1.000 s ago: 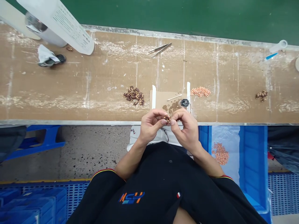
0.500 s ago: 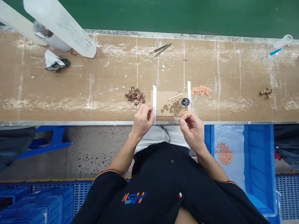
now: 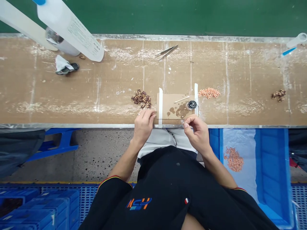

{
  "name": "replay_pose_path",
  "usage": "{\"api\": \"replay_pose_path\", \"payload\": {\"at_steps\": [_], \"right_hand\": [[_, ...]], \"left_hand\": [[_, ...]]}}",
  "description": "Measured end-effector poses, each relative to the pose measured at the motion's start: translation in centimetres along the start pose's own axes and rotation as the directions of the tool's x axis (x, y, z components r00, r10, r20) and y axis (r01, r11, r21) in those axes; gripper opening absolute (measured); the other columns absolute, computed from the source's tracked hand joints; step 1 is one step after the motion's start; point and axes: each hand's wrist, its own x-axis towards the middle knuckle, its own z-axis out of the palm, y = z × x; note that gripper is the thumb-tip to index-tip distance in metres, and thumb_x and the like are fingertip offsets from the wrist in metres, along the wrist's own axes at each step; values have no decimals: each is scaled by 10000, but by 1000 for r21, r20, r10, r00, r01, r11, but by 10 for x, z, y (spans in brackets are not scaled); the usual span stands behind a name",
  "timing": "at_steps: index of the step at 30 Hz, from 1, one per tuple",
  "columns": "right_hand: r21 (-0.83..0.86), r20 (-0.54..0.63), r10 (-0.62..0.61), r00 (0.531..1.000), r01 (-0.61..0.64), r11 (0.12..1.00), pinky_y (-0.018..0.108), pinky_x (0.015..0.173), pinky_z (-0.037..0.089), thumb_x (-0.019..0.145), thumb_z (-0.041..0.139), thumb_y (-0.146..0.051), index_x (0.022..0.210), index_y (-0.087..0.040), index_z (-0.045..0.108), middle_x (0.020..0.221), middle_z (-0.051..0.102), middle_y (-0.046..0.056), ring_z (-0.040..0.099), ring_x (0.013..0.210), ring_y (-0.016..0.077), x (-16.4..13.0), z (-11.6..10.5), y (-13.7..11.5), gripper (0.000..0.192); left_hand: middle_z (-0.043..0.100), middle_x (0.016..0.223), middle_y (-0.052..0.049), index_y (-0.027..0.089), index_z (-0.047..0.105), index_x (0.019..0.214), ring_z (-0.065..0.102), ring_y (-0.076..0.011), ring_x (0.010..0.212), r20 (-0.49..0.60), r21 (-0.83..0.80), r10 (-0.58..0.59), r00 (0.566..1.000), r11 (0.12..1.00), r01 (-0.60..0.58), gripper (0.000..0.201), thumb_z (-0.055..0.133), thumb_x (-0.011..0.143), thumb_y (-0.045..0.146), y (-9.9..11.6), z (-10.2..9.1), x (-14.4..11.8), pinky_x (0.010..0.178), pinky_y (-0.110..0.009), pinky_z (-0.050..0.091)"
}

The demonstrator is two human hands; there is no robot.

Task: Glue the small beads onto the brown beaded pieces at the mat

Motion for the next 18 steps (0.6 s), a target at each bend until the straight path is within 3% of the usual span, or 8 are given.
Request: {"api": "replay_pose_path", "payload": {"at_steps": [4,9,13,18], "right_hand": [[97,88,-45,995,36,995,321,720,567,962,604,-249,850,-247,565,918,740,53,682,788,176,-3,12,-6,118],[158,94,-75,993,60,986,454,965,610,1002,591,-301,858,-256,549,1199,784,131,744,1084,241,-5,29,-5,156],[145,50,-105,993,96,985,469,1005,609,1012,580,-291,875,-254,552,1273,771,137,744,1172,248,-8,33,0,144],[77,27,-165,986,162,984,497,1030,600,995,587,-250,890,-248,572,1342,750,151,734,1218,258,-9,30,1,106]], "left_hand": [[724,951,-38,231,791,1139,686,-177,829,-24,-325,-128,992,939,113,192,679,988,270,23,4,6,721,-297,577],[768,909,-47,224,831,975,726,-172,851,-31,-595,-320,947,767,240,258,787,932,474,54,26,9,748,-285,599],[761,809,-22,206,807,906,714,-145,736,-20,-717,-445,895,630,297,331,857,855,529,62,36,11,699,-263,599],[760,789,-10,195,775,896,704,-116,659,-46,-754,-476,878,593,282,359,896,817,525,64,38,13,636,-234,598]]}}
